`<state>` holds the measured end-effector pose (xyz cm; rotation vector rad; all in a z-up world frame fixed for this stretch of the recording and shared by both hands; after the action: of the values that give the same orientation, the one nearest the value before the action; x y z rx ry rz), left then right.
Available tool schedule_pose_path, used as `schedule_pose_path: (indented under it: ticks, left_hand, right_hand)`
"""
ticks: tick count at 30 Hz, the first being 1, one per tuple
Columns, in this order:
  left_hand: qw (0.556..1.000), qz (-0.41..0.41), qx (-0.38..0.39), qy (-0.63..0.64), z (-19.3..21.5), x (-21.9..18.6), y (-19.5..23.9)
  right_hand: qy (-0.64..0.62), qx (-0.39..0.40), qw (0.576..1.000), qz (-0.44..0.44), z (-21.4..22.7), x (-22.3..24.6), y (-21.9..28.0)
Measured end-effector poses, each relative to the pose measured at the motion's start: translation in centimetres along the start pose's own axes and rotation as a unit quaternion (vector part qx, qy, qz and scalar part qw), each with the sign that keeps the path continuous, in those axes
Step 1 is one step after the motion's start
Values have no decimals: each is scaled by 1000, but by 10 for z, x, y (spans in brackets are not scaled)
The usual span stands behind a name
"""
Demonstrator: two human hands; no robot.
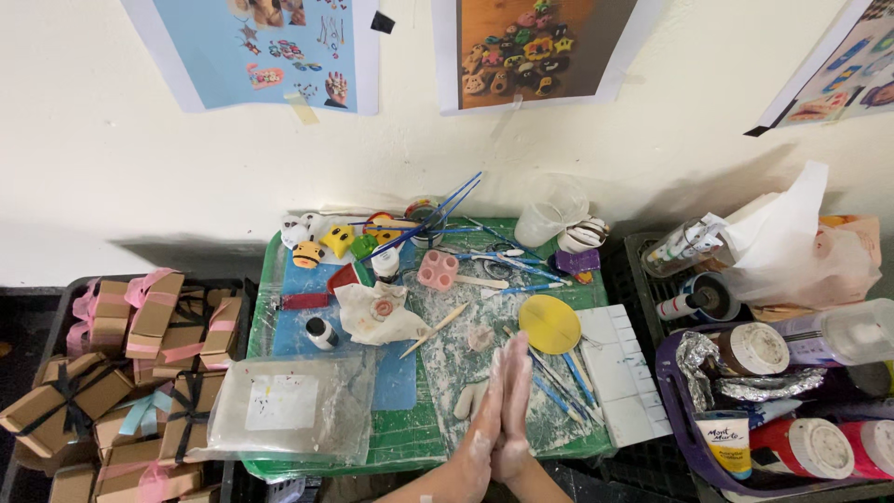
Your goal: The person shapes a grey clay figure by hand and using a small tool, then handles a piece of green clay on a paper towel.
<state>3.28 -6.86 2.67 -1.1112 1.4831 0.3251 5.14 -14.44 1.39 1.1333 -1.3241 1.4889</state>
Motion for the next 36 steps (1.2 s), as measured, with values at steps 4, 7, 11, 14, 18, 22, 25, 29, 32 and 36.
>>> schedule_pose_path:
  ticks: [4,7,11,14,18,22,25,29,32,36]
  left_hand:
    - [997,69,-7,-34,19,0,-12]
    - [995,43,-22,-90,32,8,-14]
    - [998,53,-11,-45,19,15,-7]
    - [998,58,-30,4,28,4,-20]
    - [974,-23,-59,216,50,-6,-48]
    - [976,3,-69,204,34,20,-34]
    - [975,219,-42,-20,19,39,-14]
    - [995,67,-67,24,26,-9,-27]
    - [995,-8,-84,48,35,-4,-35]
    - [993,60,-84,-52,22,57,-20]
  right_hand:
    - [59,2,977,203,-23,23,11]
    - [156,61,975,149,-27,26,11]
    - [109,70,975,179,-1,25,-16]
    - [171,47,956,232,-2,10,-23]
    - [150,71,961,223,-32,11,28]
    - [268,85,933,225,-21,11,15]
    - [137,69,975,160,6,3,-22]
    - [203,36,940,271,-7,11,-21]
    - [207,48,939,272,-26,22,14]
    - [227,54,940,251,-9,20,-3]
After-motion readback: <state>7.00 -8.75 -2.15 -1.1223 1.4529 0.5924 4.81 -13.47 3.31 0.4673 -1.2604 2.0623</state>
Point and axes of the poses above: each hand's wrist, its own y-axis away from the middle knuckle, its own z-axis out of the back of the hand, x = y × z, the point moved 5 cm from there along -y, towards the middle knuckle, and after that the axes turned 5 degrees about x, right-handed, at the moved point
